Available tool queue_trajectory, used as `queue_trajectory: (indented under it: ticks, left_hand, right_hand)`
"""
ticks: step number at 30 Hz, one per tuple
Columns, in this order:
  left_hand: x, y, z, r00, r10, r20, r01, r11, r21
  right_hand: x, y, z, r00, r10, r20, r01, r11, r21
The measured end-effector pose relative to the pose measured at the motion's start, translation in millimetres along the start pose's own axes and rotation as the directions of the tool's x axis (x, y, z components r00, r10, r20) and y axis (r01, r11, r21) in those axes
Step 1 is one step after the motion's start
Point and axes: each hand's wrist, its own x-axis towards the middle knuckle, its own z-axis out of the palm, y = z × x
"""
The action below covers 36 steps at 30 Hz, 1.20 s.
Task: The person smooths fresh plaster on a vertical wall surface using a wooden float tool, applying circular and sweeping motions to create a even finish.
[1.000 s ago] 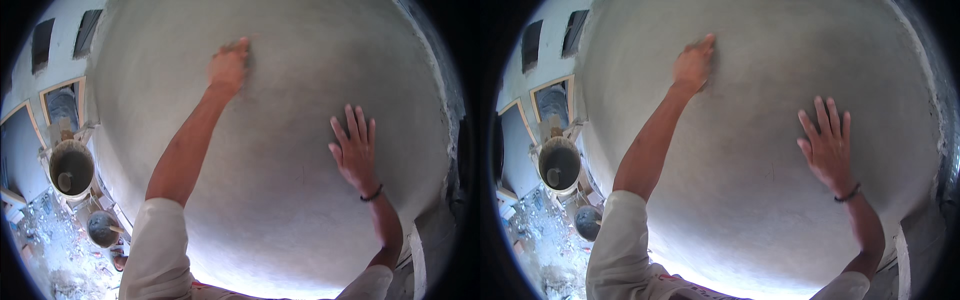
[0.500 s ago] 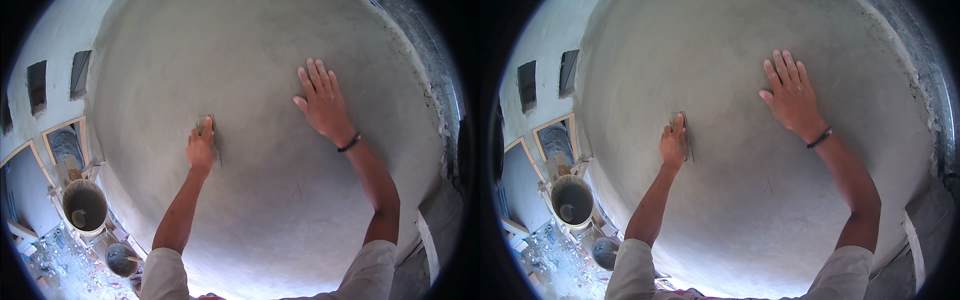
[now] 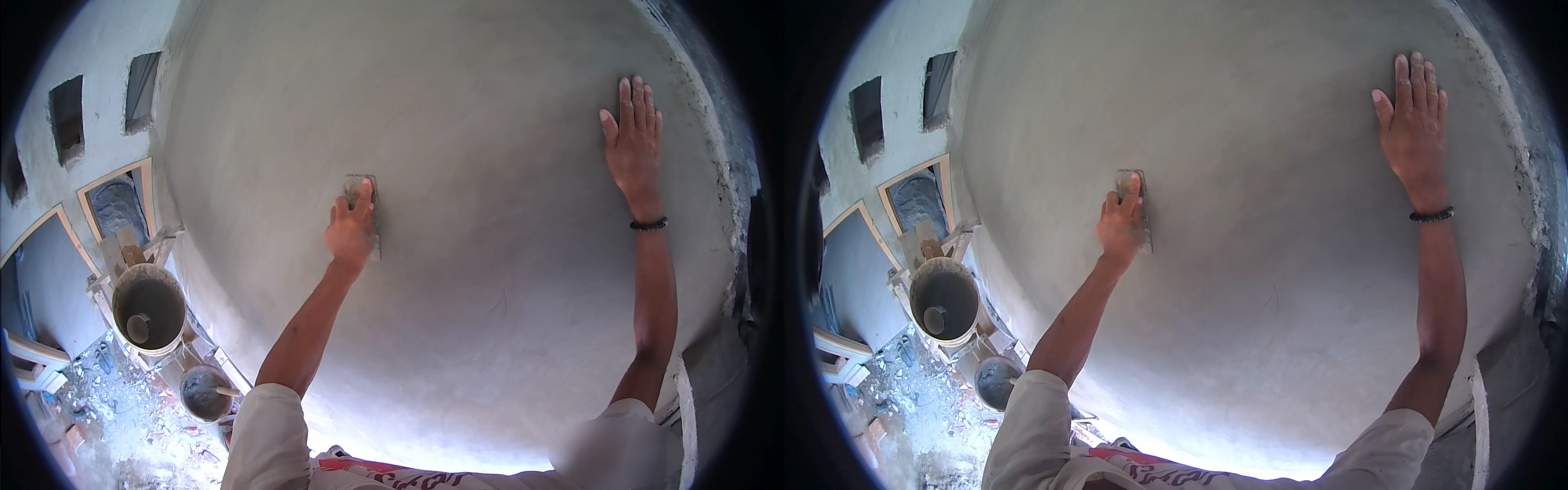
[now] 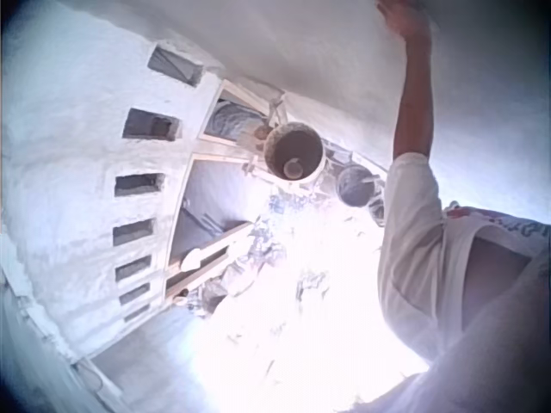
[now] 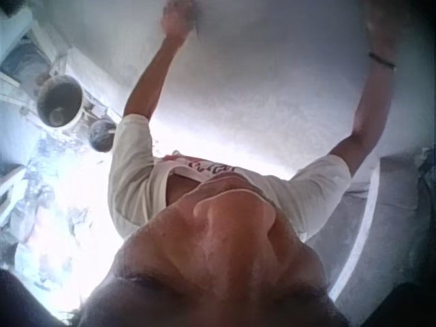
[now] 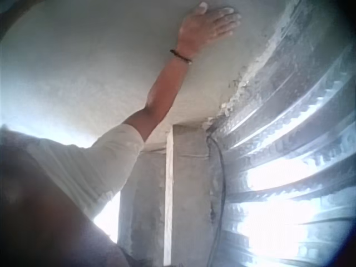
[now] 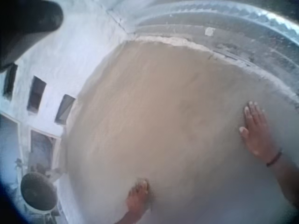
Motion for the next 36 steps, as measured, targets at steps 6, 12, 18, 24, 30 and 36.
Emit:
queue_trajectory:
  ticks: [6,12,18,24,30,36]
  left_hand:
    - [-50,12,5,0.988,0.155,-0.009,-0.155,0.988,-0.013]
    - [-60,29,11,0.989,0.151,-0.002,-0.151,0.984,-0.092]
    - [-57,33,13,0.987,0.157,-0.029,-0.159,0.982,-0.099]
    - [-42,44,12,0.989,0.132,-0.07,-0.139,0.985,-0.103]
    - [-36,54,4,0.993,0.109,-0.035,-0.112,0.988,-0.108]
    - [8,79,-9,0.981,0.188,-0.057,-0.19,0.982,-0.023]
  right_hand:
    - [-18,-18,-22,0.999,0.006,0.053,-0.008,0.999,0.045]
    - [-36,-6,-22,0.995,0.019,0.095,-0.026,0.997,0.072]
    - [-36,5,-21,0.995,0.076,0.067,-0.076,0.997,0.008]
    - [-23,-3,-4,0.996,0.057,-0.065,-0.057,0.998,-0.004]
    - [-29,10,1,0.997,0.04,-0.063,-0.044,0.997,-0.059]
    - [-32,5,1,0.995,0.051,-0.09,-0.064,0.986,-0.153]
